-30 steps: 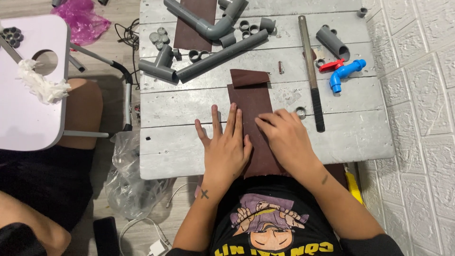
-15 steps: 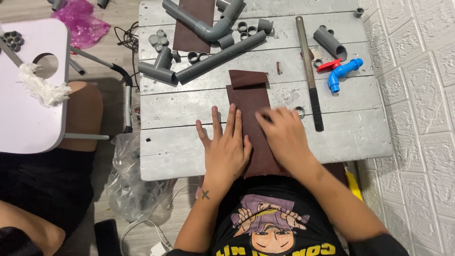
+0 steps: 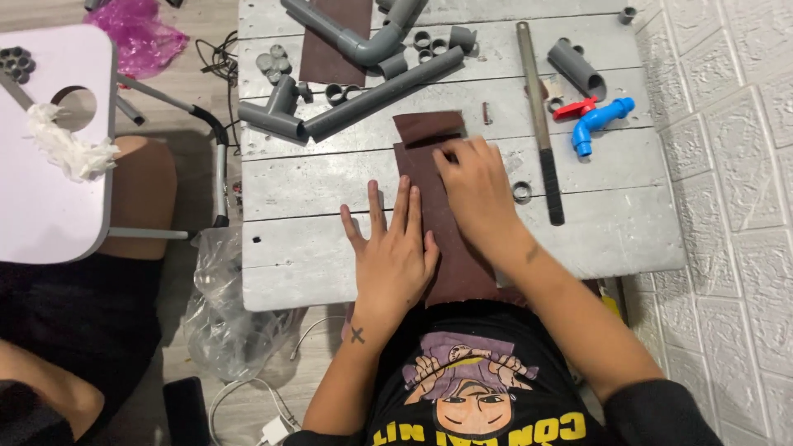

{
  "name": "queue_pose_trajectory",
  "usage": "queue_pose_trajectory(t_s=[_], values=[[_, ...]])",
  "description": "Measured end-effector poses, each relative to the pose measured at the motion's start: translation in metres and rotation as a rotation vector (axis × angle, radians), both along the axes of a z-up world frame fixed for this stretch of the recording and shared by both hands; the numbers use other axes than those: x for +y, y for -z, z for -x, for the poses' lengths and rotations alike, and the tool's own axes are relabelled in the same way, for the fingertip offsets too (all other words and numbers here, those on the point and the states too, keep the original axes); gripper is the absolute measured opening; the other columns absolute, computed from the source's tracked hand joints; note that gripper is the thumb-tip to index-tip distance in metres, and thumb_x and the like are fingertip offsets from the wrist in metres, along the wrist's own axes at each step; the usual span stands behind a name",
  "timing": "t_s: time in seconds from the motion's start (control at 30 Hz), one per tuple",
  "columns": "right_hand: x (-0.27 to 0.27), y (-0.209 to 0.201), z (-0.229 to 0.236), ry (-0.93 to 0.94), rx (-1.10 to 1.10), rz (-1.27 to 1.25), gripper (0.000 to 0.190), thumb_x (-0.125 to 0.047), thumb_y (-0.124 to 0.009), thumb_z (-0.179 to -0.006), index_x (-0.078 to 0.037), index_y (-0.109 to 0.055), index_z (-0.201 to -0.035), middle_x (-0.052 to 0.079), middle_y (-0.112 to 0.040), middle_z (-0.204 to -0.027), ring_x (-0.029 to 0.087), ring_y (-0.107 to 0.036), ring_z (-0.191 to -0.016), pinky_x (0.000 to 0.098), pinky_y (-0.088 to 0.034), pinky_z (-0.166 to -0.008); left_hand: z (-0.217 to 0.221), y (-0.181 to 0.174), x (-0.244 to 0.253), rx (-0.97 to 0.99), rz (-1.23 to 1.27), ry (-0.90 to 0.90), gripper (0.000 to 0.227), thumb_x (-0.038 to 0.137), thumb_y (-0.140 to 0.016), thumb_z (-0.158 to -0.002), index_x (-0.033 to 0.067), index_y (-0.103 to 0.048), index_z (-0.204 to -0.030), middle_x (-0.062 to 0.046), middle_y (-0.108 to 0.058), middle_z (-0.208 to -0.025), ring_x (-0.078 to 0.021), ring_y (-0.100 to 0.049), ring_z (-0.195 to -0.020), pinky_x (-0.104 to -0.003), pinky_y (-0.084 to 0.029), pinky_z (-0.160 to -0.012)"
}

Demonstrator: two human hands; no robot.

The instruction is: Sanding and assembling small PVC pipe fittings on a low table.

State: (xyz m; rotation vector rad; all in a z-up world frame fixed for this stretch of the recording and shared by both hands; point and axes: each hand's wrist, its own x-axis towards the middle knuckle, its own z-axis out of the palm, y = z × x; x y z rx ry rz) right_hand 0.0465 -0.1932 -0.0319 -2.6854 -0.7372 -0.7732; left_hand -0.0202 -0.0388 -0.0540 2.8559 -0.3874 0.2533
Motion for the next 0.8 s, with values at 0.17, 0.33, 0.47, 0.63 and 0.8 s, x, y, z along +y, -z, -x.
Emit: queue_pose_trajectory(t_s=[0.17, 0.33, 0.47, 0.63, 0.8], values=[[-0.008, -0.013, 0.096, 0.08, 0.13, 0.096, 0.019, -0.005, -0.066, -0.097, -0.005, -0.076, -0.113, 0.013, -0.067, -0.103, 0.028, -0.062, -0.092, 0.0377, -0.044, -0.075, 0.0, -0.004, 0.0, 0.027, 0.027, 0.019, 0.063, 0.032, -0.042, -0.099, 0.0027, -0.042, -0.154, -0.013, -0.031, -0.167, -0.0446, -0.013, -0.156, -0.074, 0.009, -0.114], [0.001, 0.015, -0.004, 0.075, -0.039, 0.078, 0.019, -0.003, -0.064, -0.097, -0.006, -0.075, -0.113, 0.011, -0.063, -0.095, 0.028, -0.06, -0.091, 0.0389, -0.043, -0.074, 0.001, -0.001, -0.002, 0.02, 0.021, 0.009, 0.064, 0.033, -0.042, -0.098, 0.0034, -0.042, -0.155, -0.012, -0.031, -0.167, -0.0436, -0.012, -0.156, -0.072, 0.011, -0.114], [0.0, -0.024, 0.073, 0.051, 0.114, 0.061, 0.026, -0.001, -0.06, -0.098, -0.002, -0.072, -0.121, 0.016, -0.064, -0.1, 0.033, -0.06, -0.094, 0.0405, -0.044, -0.074, 0.001, -0.005, 0.001, 0.037, 0.023, 0.011, 0.064, 0.033, -0.041, -0.098, 0.0027, -0.041, -0.155, -0.013, -0.031, -0.167, -0.044, -0.012, -0.156, -0.072, 0.01, -0.114], [-0.005, -0.006, 0.061, 0.044, 0.082, 0.111, 0.024, -0.005, -0.059, -0.099, -0.006, -0.073, -0.118, 0.011, -0.064, -0.104, 0.028, -0.06, -0.093, 0.0384, -0.043, -0.074, -0.002, -0.001, 0.0, 0.029, 0.016, 0.018, 0.064, 0.032, -0.041, -0.098, 0.0034, -0.041, -0.155, -0.012, -0.029, -0.168, -0.0433, -0.012, -0.156, -0.072, 0.01, -0.115], [0.004, -0.03, -0.049, 0.029, -0.066, 0.147, 0.009, -0.005, -0.078, -0.085, -0.009, -0.08, -0.093, 0.012, -0.072, -0.086, 0.028, -0.065, -0.083, 0.0385, -0.046, -0.073, 0.0, -0.001, -0.001, 0.006, 0.016, 0.013, 0.063, 0.033, -0.042, -0.099, 0.0034, -0.041, -0.155, -0.011, -0.03, -0.168, -0.0419, -0.011, -0.156, -0.071, 0.013, -0.114]])
